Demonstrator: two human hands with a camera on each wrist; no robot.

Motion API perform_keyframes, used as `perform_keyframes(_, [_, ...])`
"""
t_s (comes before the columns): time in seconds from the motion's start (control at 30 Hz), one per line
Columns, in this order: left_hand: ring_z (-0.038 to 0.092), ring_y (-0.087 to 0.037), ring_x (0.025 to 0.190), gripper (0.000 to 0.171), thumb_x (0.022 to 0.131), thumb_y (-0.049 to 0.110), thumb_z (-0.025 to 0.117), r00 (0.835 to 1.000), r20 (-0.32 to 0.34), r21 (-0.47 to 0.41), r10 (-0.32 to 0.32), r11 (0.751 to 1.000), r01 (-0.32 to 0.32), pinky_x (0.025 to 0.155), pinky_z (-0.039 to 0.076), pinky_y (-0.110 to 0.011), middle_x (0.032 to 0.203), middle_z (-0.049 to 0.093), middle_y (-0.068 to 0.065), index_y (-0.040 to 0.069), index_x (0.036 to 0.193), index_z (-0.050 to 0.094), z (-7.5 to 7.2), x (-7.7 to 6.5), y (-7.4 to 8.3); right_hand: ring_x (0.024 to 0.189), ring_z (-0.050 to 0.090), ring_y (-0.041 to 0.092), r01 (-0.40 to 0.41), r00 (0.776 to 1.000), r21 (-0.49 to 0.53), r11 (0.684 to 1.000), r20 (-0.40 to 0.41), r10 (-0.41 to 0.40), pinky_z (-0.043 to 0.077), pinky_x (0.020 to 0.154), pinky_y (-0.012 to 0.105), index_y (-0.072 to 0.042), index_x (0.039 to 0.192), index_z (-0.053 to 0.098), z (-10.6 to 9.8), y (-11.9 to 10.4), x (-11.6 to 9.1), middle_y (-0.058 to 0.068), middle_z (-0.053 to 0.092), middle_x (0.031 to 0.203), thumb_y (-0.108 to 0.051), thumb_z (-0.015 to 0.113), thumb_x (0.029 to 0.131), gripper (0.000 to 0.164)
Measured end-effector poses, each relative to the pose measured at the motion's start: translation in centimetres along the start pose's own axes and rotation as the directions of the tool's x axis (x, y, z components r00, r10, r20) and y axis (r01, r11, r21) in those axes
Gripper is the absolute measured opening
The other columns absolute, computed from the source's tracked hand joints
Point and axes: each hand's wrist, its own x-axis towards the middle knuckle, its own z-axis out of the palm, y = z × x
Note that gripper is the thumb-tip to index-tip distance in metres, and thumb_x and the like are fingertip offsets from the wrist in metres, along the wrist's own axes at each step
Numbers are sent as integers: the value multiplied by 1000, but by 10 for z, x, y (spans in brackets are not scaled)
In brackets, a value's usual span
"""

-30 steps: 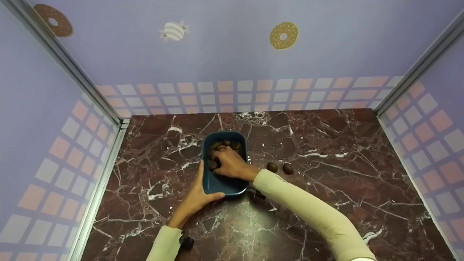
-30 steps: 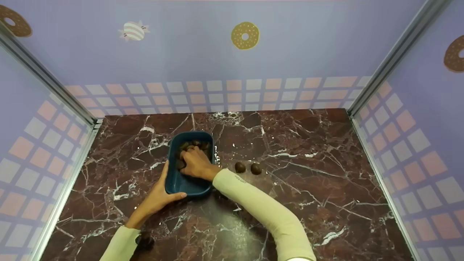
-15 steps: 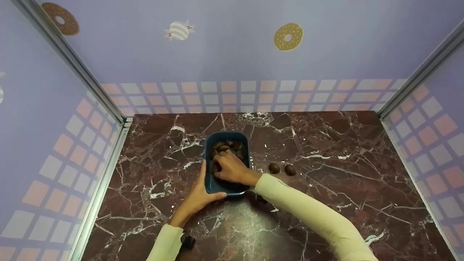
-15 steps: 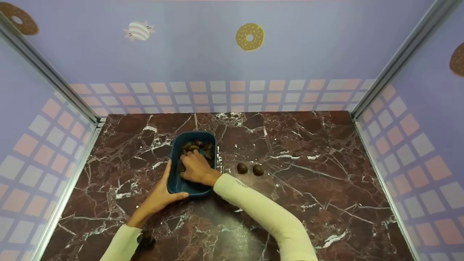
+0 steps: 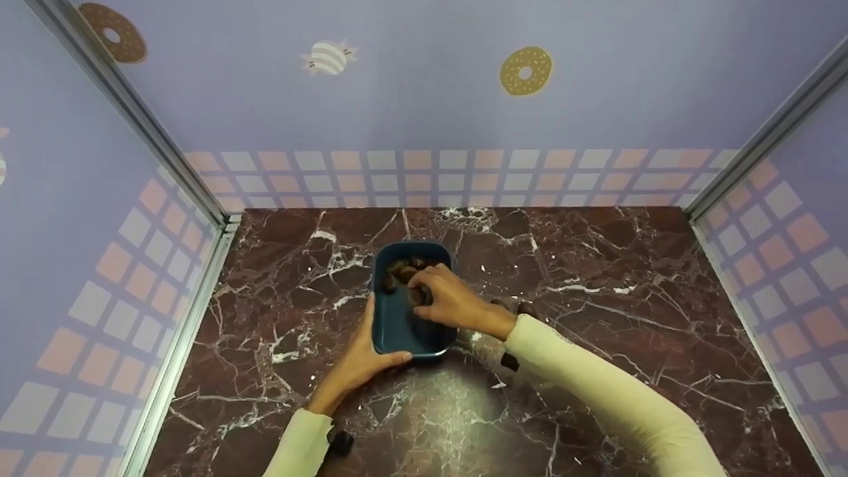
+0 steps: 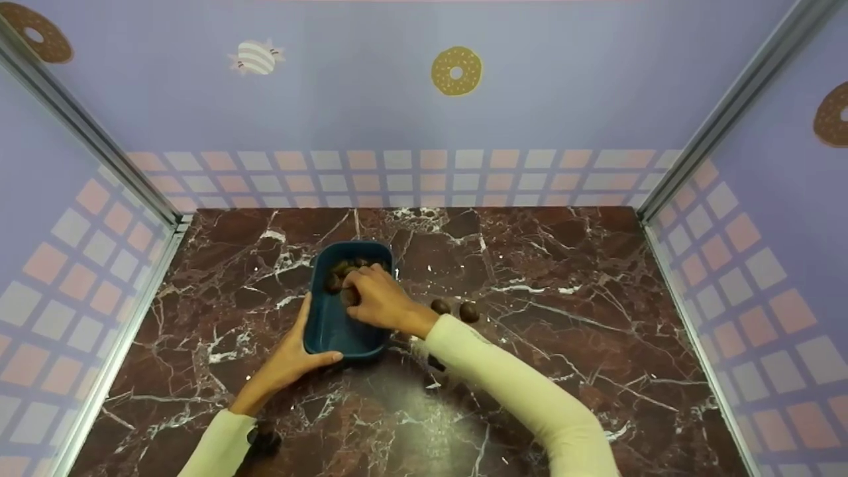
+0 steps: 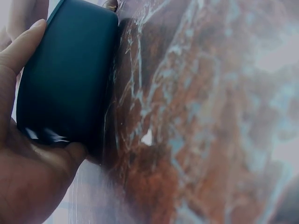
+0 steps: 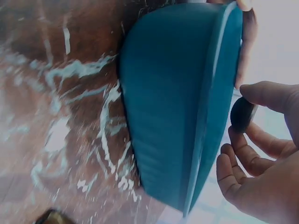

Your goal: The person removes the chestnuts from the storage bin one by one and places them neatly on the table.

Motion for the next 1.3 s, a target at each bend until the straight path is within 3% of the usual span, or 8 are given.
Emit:
perform_keyframes(0.23, [10, -39, 168, 146, 82, 32, 101, 1000, 1, -25, 30, 999, -30, 132, 15, -63, 185, -3, -13, 24, 179, -8, 0, 1, 0, 111, 63, 33, -16, 999, -1, 1000, -41, 16, 56, 98, 50, -1, 124, 74, -17, 9, -24, 14, 74, 122, -14, 89, 88, 41])
perform_keyframes(0.43, [7, -42, 168, 144, 83, 35, 100, 1000, -7, 9, 4, 1000, -4, 132, 14, -67, 184, -3, -14, 22, 179, -7, 1, 0, 0, 114, 66, 35, -20, 998, 26, 999, -51, 21, 53, 106, 52, 0, 134, 72, -25, 21, -46, 15, 75, 127, -13, 88, 89, 50])
perform_keyframes(0.7, [6, -44, 168, 145, 82, 38, 101, 1000, -22, 39, 9, 999, -9, 132, 13, -68, 184, -2, -15, 19, 179, -6, 0, 0, 0, 106, 64, 33, 9, 990, 51, 999, -142, -2, 56, 95, 48, 0, 130, 77, -36, 41, -70, 13, 75, 115, -9, 89, 87, 46])
perform_keyframes(1.03, [6, -43, 168, 146, 80, 37, 102, 1000, -26, 32, 9, 999, -8, 132, 10, -67, 184, -1, -16, 18, 179, -4, 2, 0, 0, 110, 66, 37, -139, 964, 111, 984, -211, 161, 55, 99, 54, 4, 124, 77, -46, 78, -108, 16, 78, 118, -4, 92, 85, 42])
perform_keyframes(1.3, [5, -44, 168, 144, 82, 37, 100, 1000, -14, 42, -3, 999, 4, 131, 12, -69, 184, -3, -15, 20, 179, -6, 2, 0, -1, 111, 68, 43, -251, 918, 167, 953, -271, 289, 52, 103, 63, 5, 122, 76, -58, 102, -138, 20, 78, 116, -2, 93, 83, 43])
